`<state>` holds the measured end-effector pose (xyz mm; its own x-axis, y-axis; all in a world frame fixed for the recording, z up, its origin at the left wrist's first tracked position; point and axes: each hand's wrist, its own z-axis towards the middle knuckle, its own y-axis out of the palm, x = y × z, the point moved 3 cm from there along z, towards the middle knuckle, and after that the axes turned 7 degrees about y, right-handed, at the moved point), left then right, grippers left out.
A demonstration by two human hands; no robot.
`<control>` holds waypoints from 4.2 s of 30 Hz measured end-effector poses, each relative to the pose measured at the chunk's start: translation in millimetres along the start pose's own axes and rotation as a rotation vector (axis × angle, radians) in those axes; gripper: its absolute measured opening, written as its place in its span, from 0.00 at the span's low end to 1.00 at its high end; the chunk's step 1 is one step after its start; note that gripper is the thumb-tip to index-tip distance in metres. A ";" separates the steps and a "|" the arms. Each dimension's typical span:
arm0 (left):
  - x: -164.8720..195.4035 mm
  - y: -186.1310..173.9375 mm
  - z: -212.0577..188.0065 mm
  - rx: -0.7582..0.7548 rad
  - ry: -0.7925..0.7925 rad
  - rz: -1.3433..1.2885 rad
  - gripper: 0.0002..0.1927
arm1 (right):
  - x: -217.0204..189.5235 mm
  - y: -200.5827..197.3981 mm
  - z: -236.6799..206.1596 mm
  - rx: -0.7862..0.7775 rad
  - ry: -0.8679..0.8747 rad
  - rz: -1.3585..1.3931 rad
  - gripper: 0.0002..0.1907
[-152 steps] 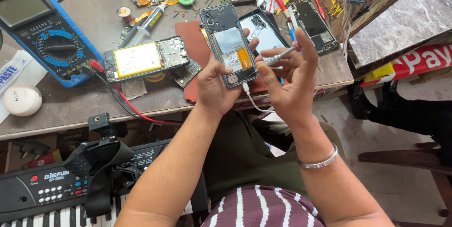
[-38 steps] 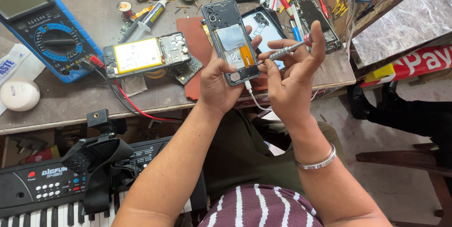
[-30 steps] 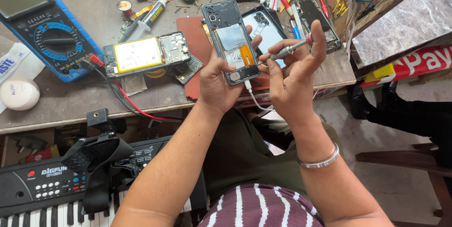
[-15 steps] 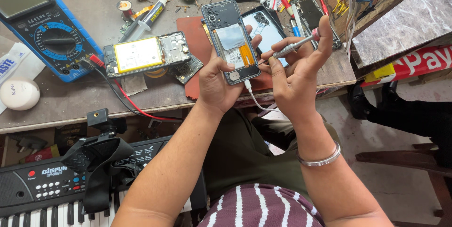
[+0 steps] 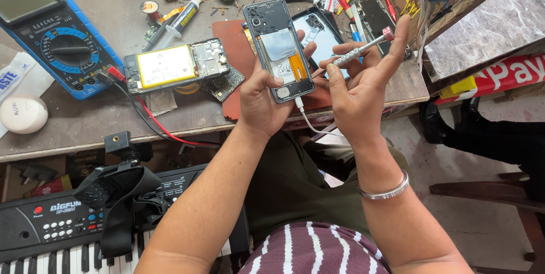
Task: The person holds a smartphone with its back cover removed and uses a screwdriver to unscrew screws from the phone's rear housing. They then set the screwdriver down, pick up the light blue back cover, and press it onto the back of the phone, handling the reassembled phone at the end.
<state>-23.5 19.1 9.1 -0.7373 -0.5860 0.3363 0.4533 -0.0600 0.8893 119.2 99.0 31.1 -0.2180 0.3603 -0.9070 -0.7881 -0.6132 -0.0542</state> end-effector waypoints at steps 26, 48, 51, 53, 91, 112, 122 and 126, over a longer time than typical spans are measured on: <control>0.9 2.5 -1.2 -0.007 -0.004 0.013 0.50 | 13.4 -3.6 11.5 0.042 0.115 0.188 0.53; 0.3 1.4 -1.4 -0.003 -0.014 0.050 0.50 | 9.0 0.5 8.9 0.063 0.071 0.055 0.51; -1.1 0.2 -1.0 -0.012 0.002 0.046 0.49 | 2.3 4.6 6.3 0.063 0.023 -0.035 0.49; -2.5 -1.4 -1.5 -0.001 0.007 0.057 0.48 | -2.0 7.4 4.8 0.056 0.015 -0.086 0.49; 0.1 -0.2 -0.1 0.002 -0.007 0.018 0.49 | -11.3 13.9 -2.1 0.077 -0.148 -0.193 0.43; -0.3 0.2 0.2 0.037 -0.016 0.007 0.49 | -10.2 -10.1 4.2 0.147 -0.270 -0.061 0.18; -1.3 -1.3 -0.9 0.021 -0.018 -0.014 0.48 | -5.2 -10.2 6.1 0.123 -0.256 -0.171 0.24; -1.5 -2.0 -1.9 0.017 -0.026 -0.030 0.47 | 0.5 -7.0 5.7 -0.009 -0.142 -0.151 0.38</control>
<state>-22.3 18.5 6.3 -0.7631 -0.5632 0.3171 0.4224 -0.0633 0.9042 121.3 107.4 33.4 -0.1774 0.5439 -0.8202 -0.8129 -0.5507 -0.1894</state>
